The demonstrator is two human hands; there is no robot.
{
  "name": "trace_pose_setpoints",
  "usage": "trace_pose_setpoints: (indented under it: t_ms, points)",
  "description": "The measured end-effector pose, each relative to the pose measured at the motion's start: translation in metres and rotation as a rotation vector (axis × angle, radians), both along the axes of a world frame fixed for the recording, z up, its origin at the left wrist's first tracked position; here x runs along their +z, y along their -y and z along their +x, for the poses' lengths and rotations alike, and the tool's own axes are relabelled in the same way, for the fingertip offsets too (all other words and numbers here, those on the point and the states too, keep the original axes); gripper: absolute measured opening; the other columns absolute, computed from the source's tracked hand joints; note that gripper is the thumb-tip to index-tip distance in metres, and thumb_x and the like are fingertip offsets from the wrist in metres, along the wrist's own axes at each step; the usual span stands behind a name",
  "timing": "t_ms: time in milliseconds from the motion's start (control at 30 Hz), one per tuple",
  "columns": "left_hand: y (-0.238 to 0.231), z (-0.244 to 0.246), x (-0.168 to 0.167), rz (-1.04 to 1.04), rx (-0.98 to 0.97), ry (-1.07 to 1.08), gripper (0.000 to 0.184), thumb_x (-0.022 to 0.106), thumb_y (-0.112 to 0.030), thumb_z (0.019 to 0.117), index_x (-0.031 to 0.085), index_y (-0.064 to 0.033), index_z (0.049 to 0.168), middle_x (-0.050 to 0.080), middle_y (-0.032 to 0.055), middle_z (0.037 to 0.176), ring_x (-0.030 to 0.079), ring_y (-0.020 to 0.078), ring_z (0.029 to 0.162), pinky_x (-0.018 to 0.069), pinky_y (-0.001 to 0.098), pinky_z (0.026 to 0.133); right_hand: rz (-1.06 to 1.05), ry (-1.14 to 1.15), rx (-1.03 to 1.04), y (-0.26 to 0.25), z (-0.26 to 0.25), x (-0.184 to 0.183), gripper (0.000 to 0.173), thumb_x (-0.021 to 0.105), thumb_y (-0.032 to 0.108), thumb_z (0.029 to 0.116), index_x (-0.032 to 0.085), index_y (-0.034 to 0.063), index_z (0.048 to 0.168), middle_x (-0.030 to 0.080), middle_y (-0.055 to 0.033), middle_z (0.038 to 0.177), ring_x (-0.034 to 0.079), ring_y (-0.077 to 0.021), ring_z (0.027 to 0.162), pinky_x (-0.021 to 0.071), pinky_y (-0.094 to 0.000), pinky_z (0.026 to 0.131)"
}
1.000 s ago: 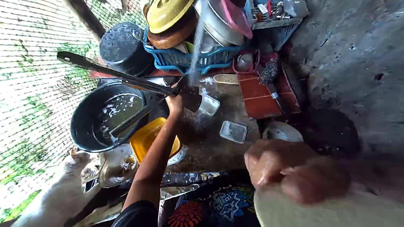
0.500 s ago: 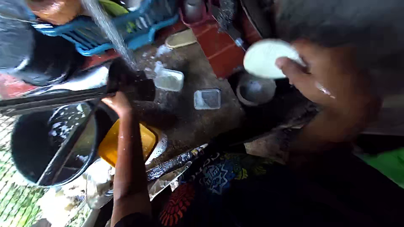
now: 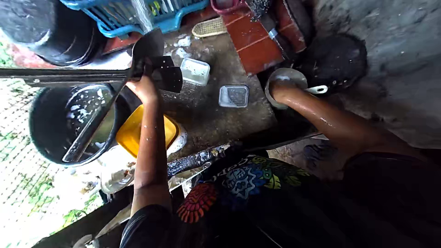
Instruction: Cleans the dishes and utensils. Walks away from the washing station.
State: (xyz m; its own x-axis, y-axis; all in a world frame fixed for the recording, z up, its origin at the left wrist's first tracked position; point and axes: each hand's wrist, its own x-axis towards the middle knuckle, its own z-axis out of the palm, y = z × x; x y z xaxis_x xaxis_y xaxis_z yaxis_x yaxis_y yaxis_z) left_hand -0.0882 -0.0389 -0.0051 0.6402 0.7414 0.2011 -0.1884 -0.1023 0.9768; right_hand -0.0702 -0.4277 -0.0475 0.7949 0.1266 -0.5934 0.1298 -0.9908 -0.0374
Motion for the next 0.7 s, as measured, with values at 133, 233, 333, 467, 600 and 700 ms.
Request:
trace_pose_setpoints:
  t_ms: [133,233,333,467,600,700]
  points:
    - [-0.005,-0.005,-0.001,-0.031,0.003,0.027,0.042,0.078,-0.003,0.0857,0.054,0.0054,0.120,0.070,0.0070,0.102,0.068,0.0107,0.097,0.0579,0.0295,0.090,-0.010,-0.056,0.075,0.000,0.010,-0.002,0.030,0.062,0.012,0.0985,0.063,-0.0112,0.117,0.062,-0.0343,0.121,0.058,-0.0530,0.117,0.0447,-0.0725,0.093]
    - [-0.010,-0.006,-0.001,-0.067,0.005,0.061,0.040,0.077,0.000,0.0856,0.055,0.0057,0.118,0.070,0.0075,0.099,0.069,0.0114,0.095,0.0588,0.0301,0.088,-0.079,0.013,0.093,-0.004,0.015,0.021,0.022,0.069,0.014,0.0928,0.068,-0.0072,0.099,0.066,-0.0328,0.108,0.063,-0.0538,0.106,0.0475,-0.0743,0.081]
    - [-0.010,-0.011,0.005,-0.106,0.004,0.040,0.046,0.075,0.001,0.0870,0.050,0.0085,0.125,0.068,0.0111,0.108,0.067,0.0121,0.103,0.0563,0.0285,0.093,-0.066,0.032,0.121,0.000,0.027,0.043,0.029,0.073,0.020,0.0926,0.068,-0.0082,0.092,0.066,-0.0331,0.103,0.062,-0.0532,0.106,0.0470,-0.0728,0.084]
    - [-0.010,-0.013,0.003,-0.118,0.030,0.047,0.051,0.077,0.001,0.0856,0.048,0.0086,0.128,0.068,0.0123,0.111,0.067,0.0126,0.105,0.0565,0.0289,0.094,0.097,-0.068,0.284,0.014,0.043,0.035,0.030,0.063,0.020,0.1020,0.068,-0.0078,0.111,0.066,-0.0327,0.109,0.062,-0.0517,0.109,0.0441,-0.0709,0.096]
    - [-0.011,-0.016,0.000,-0.136,0.024,0.033,0.055,0.078,0.000,0.0854,0.047,0.0080,0.130,0.067,0.0122,0.114,0.066,0.0125,0.107,0.0559,0.0287,0.096,-0.111,-0.195,0.357,0.003,0.030,0.037,0.019,0.060,0.004,0.0982,0.067,-0.0088,0.110,0.067,-0.0313,0.108,0.063,-0.0498,0.107,0.0457,-0.0693,0.091]
    - [-0.017,-0.018,-0.002,-0.147,0.023,0.057,0.054,0.077,0.000,0.0857,0.047,0.0075,0.129,0.067,0.0119,0.112,0.067,0.0132,0.106,0.0567,0.0298,0.094,-0.204,-0.260,0.325,-0.025,0.016,0.078,0.026,0.056,-0.001,0.1008,0.061,-0.0123,0.124,0.063,-0.0335,0.119,0.059,-0.0504,0.118,0.0434,-0.0649,0.100]
